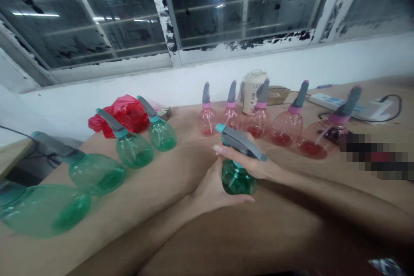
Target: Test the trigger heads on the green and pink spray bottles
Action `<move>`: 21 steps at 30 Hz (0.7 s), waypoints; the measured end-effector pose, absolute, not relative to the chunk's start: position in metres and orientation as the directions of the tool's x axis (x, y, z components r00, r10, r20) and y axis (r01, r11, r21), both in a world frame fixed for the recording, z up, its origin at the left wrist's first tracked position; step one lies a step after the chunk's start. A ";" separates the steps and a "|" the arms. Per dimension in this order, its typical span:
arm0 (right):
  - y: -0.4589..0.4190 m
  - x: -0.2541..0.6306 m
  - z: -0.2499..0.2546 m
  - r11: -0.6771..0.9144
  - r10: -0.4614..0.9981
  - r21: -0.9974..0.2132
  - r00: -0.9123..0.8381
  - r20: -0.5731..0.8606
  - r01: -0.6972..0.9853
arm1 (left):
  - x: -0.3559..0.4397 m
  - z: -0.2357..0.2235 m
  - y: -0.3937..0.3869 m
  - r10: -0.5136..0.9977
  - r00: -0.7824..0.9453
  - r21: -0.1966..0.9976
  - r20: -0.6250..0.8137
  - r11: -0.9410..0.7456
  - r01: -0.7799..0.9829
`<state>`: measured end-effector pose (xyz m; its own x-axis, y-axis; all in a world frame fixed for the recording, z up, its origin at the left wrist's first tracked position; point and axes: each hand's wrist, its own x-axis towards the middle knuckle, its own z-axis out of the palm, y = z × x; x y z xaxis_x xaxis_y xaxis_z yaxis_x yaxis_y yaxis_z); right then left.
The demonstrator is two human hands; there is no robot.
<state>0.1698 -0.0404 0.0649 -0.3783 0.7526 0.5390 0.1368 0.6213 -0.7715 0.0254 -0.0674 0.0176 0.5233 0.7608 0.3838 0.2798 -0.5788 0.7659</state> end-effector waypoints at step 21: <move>-0.042 0.171 0.065 0.585 0.771 -0.810 -0.332 0.543 0.035 | 0.024 0.017 -0.068 0.780 0.507 0.804 0.368 -0.540 0.248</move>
<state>0.1706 -0.0418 0.0646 -0.3323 0.7711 0.5431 0.0347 0.5854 -0.8100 0.0243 -0.0678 0.0172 0.5069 0.7797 0.3677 0.2482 -0.5405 0.8039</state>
